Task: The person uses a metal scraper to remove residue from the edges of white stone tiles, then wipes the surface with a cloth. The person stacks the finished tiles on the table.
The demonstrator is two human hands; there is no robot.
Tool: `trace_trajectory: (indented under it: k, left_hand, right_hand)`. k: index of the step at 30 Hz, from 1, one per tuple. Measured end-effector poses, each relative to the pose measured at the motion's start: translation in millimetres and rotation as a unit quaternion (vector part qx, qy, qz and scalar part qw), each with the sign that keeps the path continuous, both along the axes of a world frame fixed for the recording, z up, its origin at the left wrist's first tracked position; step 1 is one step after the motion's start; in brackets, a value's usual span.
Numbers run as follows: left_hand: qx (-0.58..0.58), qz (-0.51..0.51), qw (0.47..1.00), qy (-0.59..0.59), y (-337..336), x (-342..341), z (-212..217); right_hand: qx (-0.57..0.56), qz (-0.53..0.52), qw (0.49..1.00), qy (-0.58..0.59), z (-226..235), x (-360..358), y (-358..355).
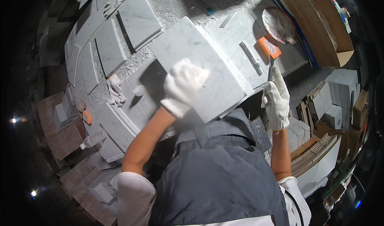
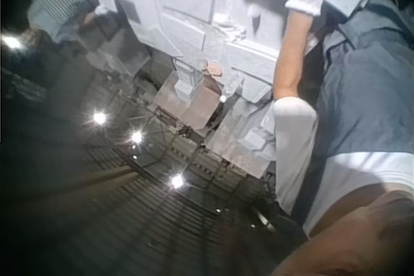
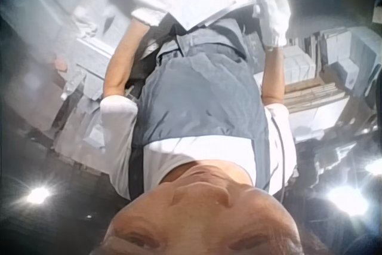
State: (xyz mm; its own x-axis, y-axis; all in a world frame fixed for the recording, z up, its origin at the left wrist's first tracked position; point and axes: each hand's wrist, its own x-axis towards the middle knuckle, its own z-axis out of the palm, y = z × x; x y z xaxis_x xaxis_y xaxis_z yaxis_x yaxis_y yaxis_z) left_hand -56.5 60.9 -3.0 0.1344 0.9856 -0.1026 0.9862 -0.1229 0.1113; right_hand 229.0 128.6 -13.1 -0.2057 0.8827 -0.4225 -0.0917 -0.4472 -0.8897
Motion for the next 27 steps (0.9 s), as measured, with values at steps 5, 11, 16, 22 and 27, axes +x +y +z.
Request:
trace_trajectory:
  k: [5, 11, 16, 22, 27]
  left_hand:
    - [0.118, 0.024, 0.992, 0.034, -3.0, 12.3, 3.9]
    - [0.117, 0.098, 0.976, -0.152, -6.6, 1.2, -10.0]
    - [0.204, -0.02, 0.978, -0.038, -61.7, 26.9, -23.1]
    - [0.084, 0.168, 0.973, -0.137, -150.1, -6.4, -39.2]
    - [0.081, 0.283, 0.955, 0.022, -161.7, -15.6, -94.9]
  right_hand:
    - [-0.004, -0.005, 1.0, 0.004, 4.3, 5.3, -3.2]
    - [0.008, 0.012, 1.0, -0.001, 5.0, 9.3, -4.8]
    - [0.016, -0.02, 1.0, -0.008, 0.7, 20.9, -8.7]
    - [-0.013, -0.072, 0.997, 0.001, -6.1, 27.6, -10.4]
    - [-0.031, -0.008, 0.999, 0.038, -10.3, 19.4, -7.5]
